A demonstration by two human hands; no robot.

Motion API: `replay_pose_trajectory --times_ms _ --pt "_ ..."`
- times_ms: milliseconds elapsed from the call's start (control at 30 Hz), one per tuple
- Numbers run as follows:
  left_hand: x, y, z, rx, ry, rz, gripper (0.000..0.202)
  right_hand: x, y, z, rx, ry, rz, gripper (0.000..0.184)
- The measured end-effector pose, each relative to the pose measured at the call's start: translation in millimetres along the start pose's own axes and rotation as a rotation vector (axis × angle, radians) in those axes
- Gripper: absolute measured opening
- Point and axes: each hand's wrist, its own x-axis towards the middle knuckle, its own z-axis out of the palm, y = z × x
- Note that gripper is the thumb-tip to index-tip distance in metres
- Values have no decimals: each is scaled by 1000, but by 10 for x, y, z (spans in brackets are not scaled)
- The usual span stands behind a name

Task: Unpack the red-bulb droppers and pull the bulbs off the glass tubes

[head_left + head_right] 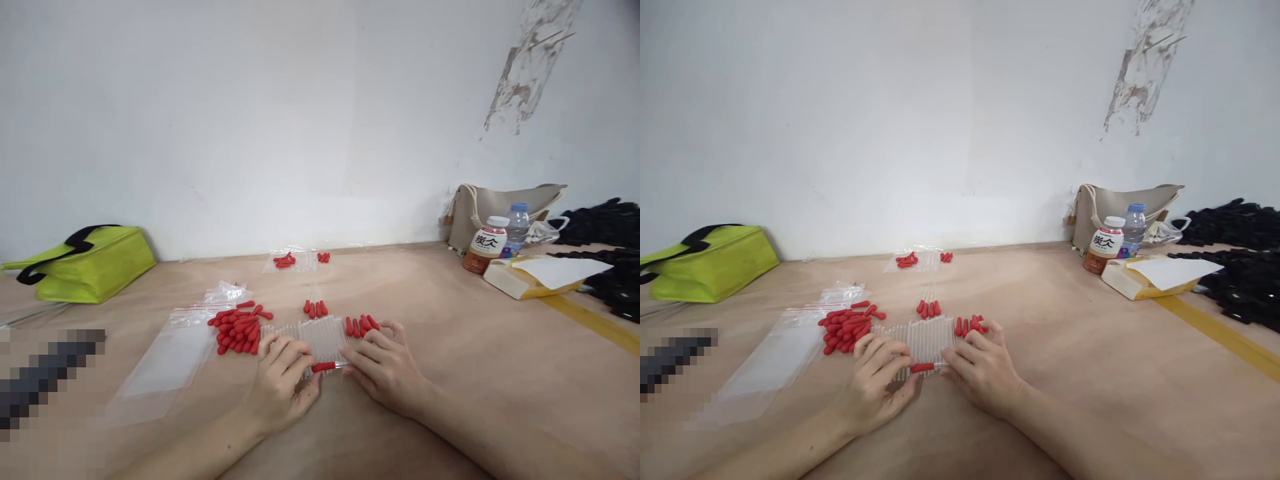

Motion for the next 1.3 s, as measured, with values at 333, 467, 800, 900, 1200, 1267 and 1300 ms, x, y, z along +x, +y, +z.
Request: replay_pose_trajectory --times_ms 333,467,800,900,1200,1267,1300 --pt "-107 -13 33 -76 -85 133 8 0 -70 -10 104 -44 -90 13" --pt "-142 -3 41 -43 -102 180 8 -18 -90 -53 89 -75 -131 15" --pt "-70 -190 -209 -47 -69 66 14 -67 157 -194 154 -34 -52 14" --pt "109 -275 -240 -106 -128 -92 18 -32 202 -218 181 -16 -122 16" --pt "871 -425 537 -280 -559 1 18 -44 79 -270 152 -144 -219 17" --pt "1006 -458 674 -304 -652 111 15 -49 105 -272 161 -116 -190 17" --pt "1052 -468 728 -318 -685 154 15 -49 116 -269 165 -102 -183 17"
